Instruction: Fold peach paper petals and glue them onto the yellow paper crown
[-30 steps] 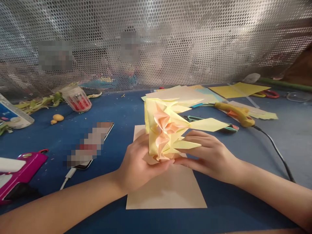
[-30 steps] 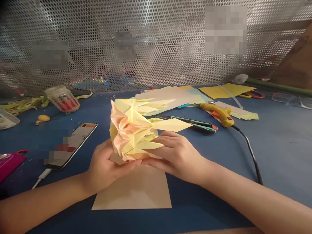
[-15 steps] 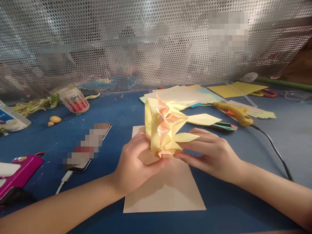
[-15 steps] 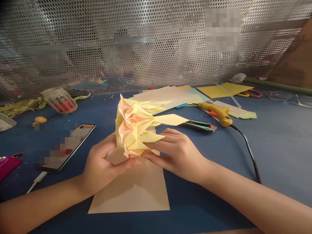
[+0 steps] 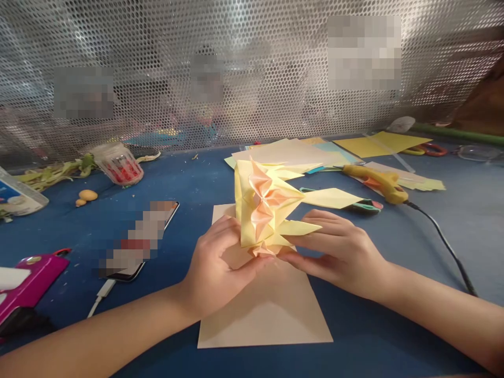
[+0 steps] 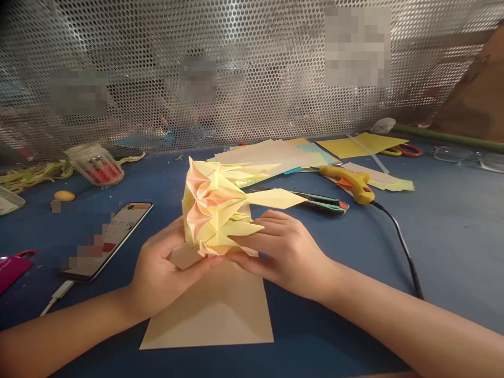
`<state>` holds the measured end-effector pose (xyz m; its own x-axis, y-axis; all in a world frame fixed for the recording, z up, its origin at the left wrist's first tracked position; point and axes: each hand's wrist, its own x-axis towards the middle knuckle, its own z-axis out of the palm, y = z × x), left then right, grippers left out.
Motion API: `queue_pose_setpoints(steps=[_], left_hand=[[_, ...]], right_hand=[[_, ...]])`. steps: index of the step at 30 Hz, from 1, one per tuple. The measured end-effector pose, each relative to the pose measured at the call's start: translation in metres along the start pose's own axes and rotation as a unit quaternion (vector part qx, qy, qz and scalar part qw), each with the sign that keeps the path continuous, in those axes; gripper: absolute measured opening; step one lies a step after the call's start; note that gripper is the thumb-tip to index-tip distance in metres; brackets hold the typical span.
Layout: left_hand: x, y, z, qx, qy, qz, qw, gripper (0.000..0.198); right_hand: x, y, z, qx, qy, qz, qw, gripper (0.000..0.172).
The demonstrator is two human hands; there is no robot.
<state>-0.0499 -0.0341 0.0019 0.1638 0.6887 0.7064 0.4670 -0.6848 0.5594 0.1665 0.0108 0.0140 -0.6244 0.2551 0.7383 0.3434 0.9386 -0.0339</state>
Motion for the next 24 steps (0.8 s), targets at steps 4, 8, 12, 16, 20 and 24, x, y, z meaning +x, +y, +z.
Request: queue_pose_setpoints(steps=[4, 8, 12, 16, 20, 24], left_hand=[[0.0004, -0.0004, -0.0007, -0.004, 0.000, -0.004, 1.000, 0.012], [0.0004, -0.0005, -0.0016, -0.005, 0.001, 0.000, 1.000, 0.012], [0.0007, 0.0004, -0.0014, -0.009, -0.001, 0.005, 1.000, 0.013], [0.0009, 0.0004, -0.0012, -0.018, -0.004, 0.007, 1.000, 0.011], [0.0008, -0.0003, -0.0009, -0.025, 0.000, 0.012, 1.000, 0.010], [0.0007, -0.0004, -0.0014, -0.025, -0.004, 0.007, 1.000, 0.011]], right_hand=[[-0.0004, -0.0001, 0.0001, 0.009, 0.005, 0.001, 1.000, 0.010], [-0.0010, 0.0006, 0.0002, 0.010, 0.007, 0.000, 1.000, 0.009], [-0.0019, 0.0014, 0.0005, 0.007, 0.006, 0.001, 1.000, 0.012], [-0.0025, 0.0017, 0.0008, 0.004, 0.001, 0.002, 1.000, 0.012], [-0.0029, 0.0008, 0.0000, 0.001, 0.001, 0.000, 1.000, 0.012], [-0.0035, 0.0004, -0.0010, -0.006, -0.003, 0.003, 1.000, 0.012]])
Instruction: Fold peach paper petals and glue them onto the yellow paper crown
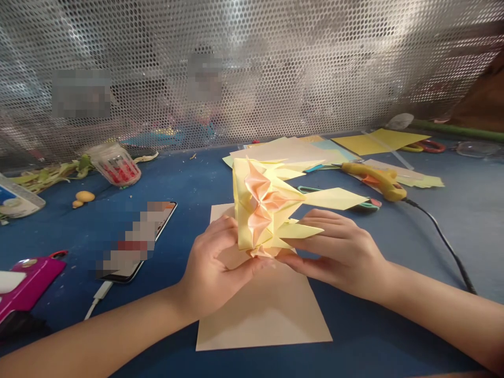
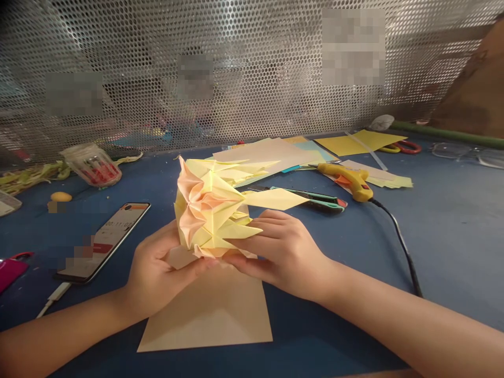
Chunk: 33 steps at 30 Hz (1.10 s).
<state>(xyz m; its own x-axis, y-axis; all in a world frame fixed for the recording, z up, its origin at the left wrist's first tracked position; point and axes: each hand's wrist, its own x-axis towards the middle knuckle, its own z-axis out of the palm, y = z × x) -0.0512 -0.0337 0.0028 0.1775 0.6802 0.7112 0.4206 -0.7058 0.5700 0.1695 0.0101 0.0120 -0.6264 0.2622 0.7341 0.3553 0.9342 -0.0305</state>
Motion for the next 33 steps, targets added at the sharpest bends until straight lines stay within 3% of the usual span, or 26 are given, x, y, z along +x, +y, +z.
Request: queue_pose_setpoints(steps=[33], left_hand=[[0.0017, 0.0015, 0.0017, -0.019, -0.006, -0.042, 0.999, 0.010]], right_hand=[[0.0004, 0.0004, 0.0010, 0.013, 0.001, -0.001, 1.000, 0.005]])
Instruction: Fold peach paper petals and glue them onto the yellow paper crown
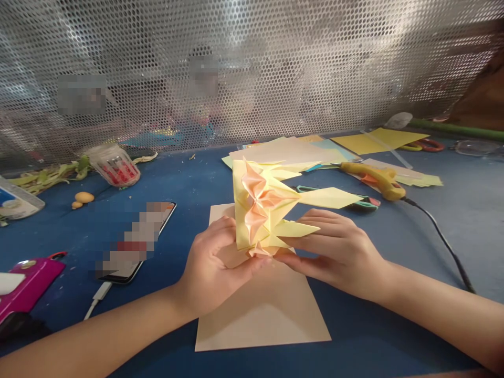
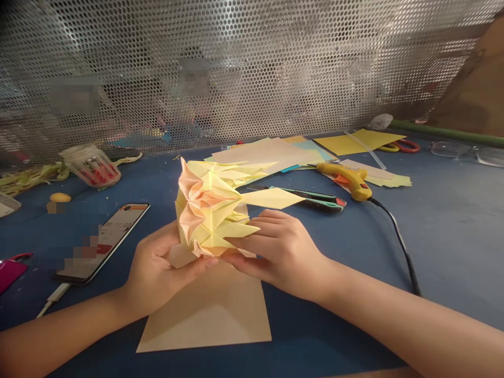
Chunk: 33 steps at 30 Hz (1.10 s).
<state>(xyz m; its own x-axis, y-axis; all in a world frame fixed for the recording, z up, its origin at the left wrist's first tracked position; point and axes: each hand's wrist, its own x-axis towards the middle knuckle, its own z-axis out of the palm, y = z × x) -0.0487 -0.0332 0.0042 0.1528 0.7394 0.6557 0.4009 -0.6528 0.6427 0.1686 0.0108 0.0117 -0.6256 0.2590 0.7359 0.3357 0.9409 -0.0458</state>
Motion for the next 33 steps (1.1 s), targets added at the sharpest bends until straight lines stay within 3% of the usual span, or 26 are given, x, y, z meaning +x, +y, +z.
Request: queue_pose_setpoints(steps=[8, 25, 33], left_hand=[[-0.0010, -0.0004, 0.0000, -0.001, -0.005, -0.007, 1.000, 0.009], [-0.0018, -0.0051, -0.0004, -0.029, -0.039, -0.100, 0.994, 0.019], [-0.0016, -0.0047, -0.0022, -0.023, -0.017, -0.024, 0.999, 0.014]], right_hand=[[0.0025, 0.0001, -0.0008, 0.007, 0.003, -0.003, 1.000, 0.005], [0.0009, -0.0010, -0.0024, -0.020, -0.018, 0.040, 0.999, 0.009], [0.0008, -0.0038, -0.0025, -0.025, -0.001, 0.035, 0.999, 0.010]])
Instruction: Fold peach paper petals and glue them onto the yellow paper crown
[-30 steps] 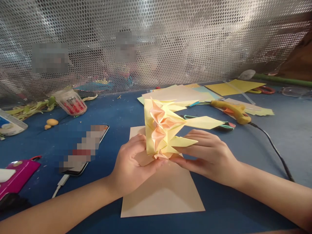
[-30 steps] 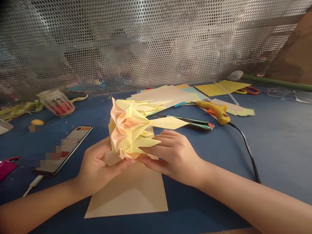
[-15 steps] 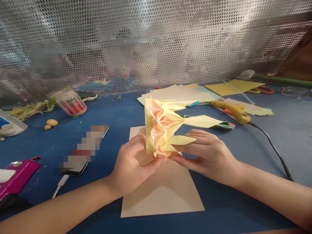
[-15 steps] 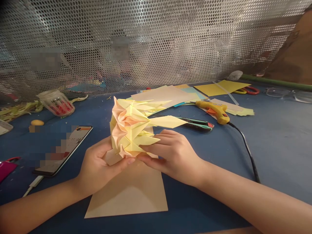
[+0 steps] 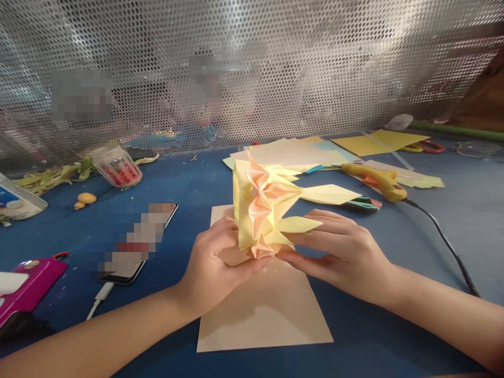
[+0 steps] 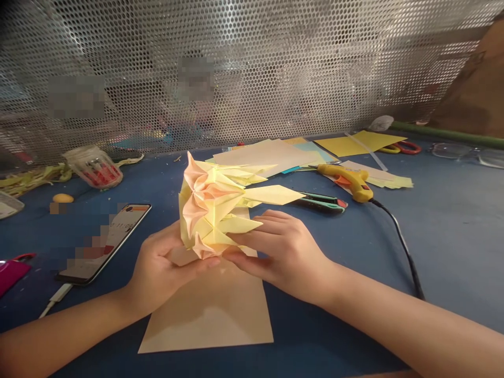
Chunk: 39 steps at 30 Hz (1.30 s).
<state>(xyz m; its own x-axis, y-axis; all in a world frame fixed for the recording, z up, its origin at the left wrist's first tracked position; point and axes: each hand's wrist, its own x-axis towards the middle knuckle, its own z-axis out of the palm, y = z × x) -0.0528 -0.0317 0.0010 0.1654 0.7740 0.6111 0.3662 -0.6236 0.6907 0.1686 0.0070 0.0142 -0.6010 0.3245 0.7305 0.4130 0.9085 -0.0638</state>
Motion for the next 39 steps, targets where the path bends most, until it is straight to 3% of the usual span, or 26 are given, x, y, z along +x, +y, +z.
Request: queue_pose_setpoints(steps=[12, 16, 18, 22, 26, 39], left_hand=[[0.0014, -0.0005, 0.0003, -0.029, -0.025, -0.048, 0.998, 0.013], [0.0019, -0.0003, 0.0000, -0.066, -0.042, -0.081, 0.994, 0.016], [0.0021, -0.0008, -0.0007, -0.090, -0.055, -0.097, 0.990, 0.018], [0.0032, -0.0021, -0.0022, -0.127, -0.075, -0.118, 0.982, 0.018], [0.0038, -0.0021, -0.0033, -0.152, -0.091, -0.114, 0.978, 0.018], [0.0015, 0.0011, -0.0043, -0.178, -0.089, -0.116, 0.973, 0.016]], right_hand=[[0.0009, -0.0012, 0.0008, 0.013, 0.005, 0.009, 1.000, 0.014], [0.0025, -0.0021, 0.0003, 0.059, -0.010, 0.065, 0.996, 0.017], [0.0038, -0.0025, -0.0007, 0.120, -0.042, 0.130, 0.983, 0.020], [0.0070, -0.0033, -0.0025, 0.249, -0.099, 0.252, 0.930, 0.025], [0.0081, -0.0034, -0.0022, 0.301, -0.118, 0.307, 0.895, 0.029], [0.0089, -0.0032, -0.0027, 0.300, -0.118, 0.282, 0.903, 0.025]])
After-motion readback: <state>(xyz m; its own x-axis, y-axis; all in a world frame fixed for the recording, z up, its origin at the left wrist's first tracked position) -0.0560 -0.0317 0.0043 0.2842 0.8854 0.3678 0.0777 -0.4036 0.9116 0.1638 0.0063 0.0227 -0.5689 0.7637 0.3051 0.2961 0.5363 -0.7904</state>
